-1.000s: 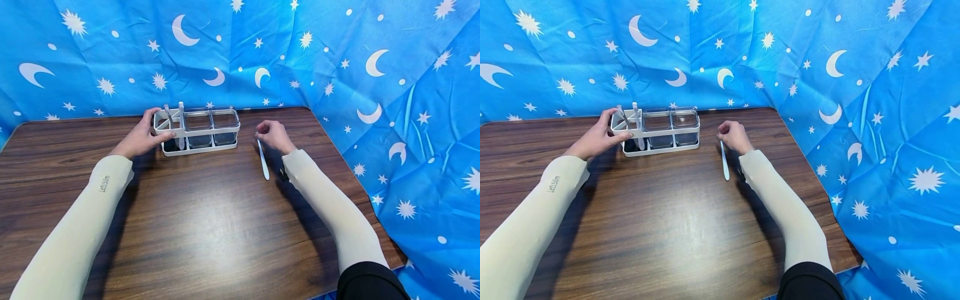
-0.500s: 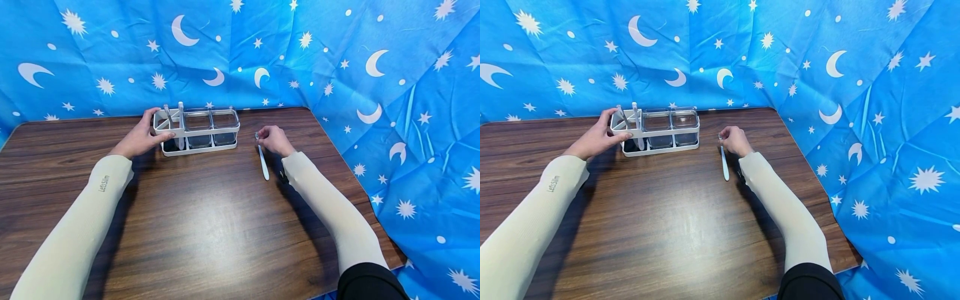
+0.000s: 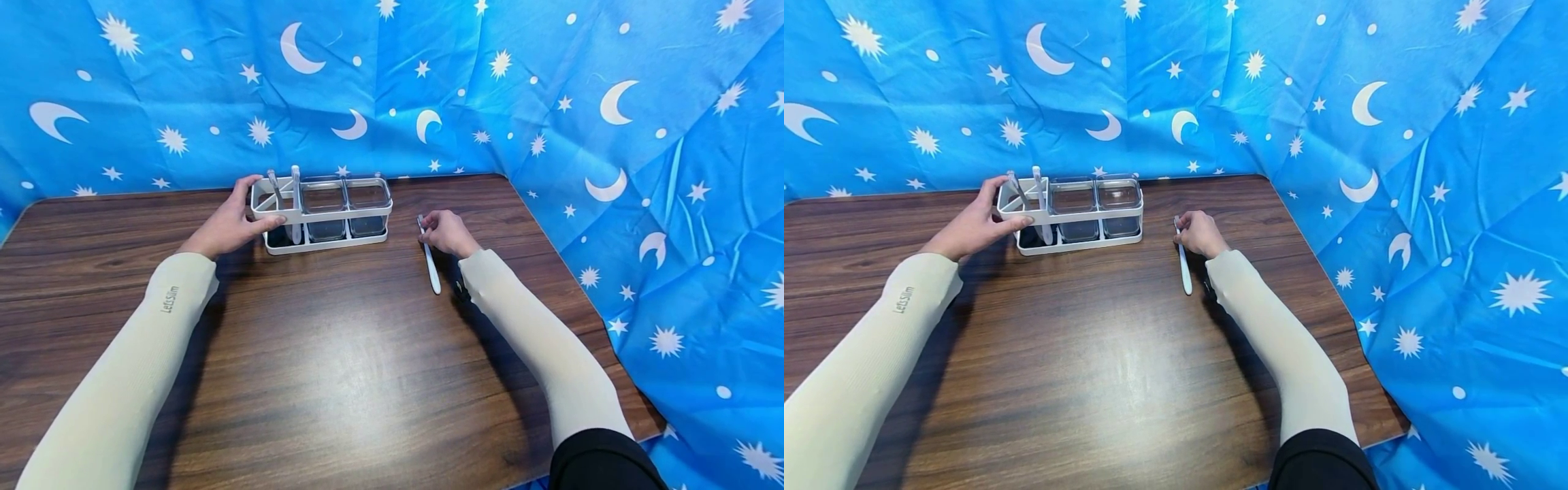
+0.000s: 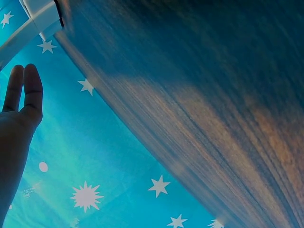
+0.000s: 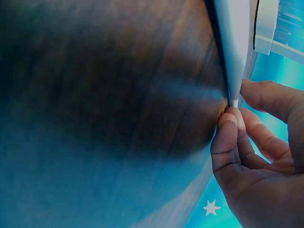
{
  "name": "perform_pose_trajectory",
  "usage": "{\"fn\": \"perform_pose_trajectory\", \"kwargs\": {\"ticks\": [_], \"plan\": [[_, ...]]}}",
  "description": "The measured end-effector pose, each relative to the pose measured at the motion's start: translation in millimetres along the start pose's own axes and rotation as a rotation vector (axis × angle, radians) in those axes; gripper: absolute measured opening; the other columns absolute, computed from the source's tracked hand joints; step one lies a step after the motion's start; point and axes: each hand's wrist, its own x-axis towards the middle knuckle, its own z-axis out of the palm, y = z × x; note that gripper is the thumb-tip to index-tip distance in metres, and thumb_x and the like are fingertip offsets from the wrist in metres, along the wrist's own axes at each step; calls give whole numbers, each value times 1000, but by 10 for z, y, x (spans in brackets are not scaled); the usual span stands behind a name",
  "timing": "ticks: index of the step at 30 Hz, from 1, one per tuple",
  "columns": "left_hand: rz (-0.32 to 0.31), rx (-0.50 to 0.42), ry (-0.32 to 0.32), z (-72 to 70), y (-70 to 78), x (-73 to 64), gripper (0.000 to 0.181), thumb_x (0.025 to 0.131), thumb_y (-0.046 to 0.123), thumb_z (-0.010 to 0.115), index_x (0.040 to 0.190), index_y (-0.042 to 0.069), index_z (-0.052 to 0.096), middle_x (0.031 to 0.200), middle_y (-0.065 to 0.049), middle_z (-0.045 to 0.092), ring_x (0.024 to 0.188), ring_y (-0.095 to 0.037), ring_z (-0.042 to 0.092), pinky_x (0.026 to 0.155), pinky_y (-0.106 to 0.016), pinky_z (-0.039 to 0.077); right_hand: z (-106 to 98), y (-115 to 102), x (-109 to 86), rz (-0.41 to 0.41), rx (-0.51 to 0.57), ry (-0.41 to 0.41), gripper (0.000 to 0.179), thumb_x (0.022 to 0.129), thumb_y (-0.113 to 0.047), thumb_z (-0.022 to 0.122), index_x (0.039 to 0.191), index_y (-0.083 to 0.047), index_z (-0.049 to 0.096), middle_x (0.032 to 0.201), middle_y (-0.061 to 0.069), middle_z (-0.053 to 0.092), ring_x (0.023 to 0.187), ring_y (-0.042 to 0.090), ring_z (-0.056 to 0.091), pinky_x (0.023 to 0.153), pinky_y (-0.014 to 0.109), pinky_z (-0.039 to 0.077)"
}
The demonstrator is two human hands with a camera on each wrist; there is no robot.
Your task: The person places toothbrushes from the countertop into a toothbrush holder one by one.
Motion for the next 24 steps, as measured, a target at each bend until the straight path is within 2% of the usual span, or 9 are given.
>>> {"fn": "perform_pose_trajectory", "kwargs": {"ticks": [8,15,24], "plan": [[41,-10,14,6,-25,26,94,84,53,65,150,24,4,134,-24,36,106,-40,48,89,-57,37,16,3,7,3,-30,30,24,85,-7,69,107,-3,62,89,10,62,77,21,58,70,33,46],[28,-3,13,4,-25,23,95,83,54,64,150,25,3,132,-24,37,106,-40,48,88,-58,37,29,-44,-8,47,-77,59,25,84,-12,71,105,-2,62,99,12,61,83,24,57,75,36,47],[25,-6,8,10,-33,36,95,83,55,64,150,26,3,138,-24,32,108,-41,46,90,-59,35,29,-39,9,105,-76,51,14,87,-14,69,98,-4,67,96,10,61,84,22,57,74,34,48]]}}
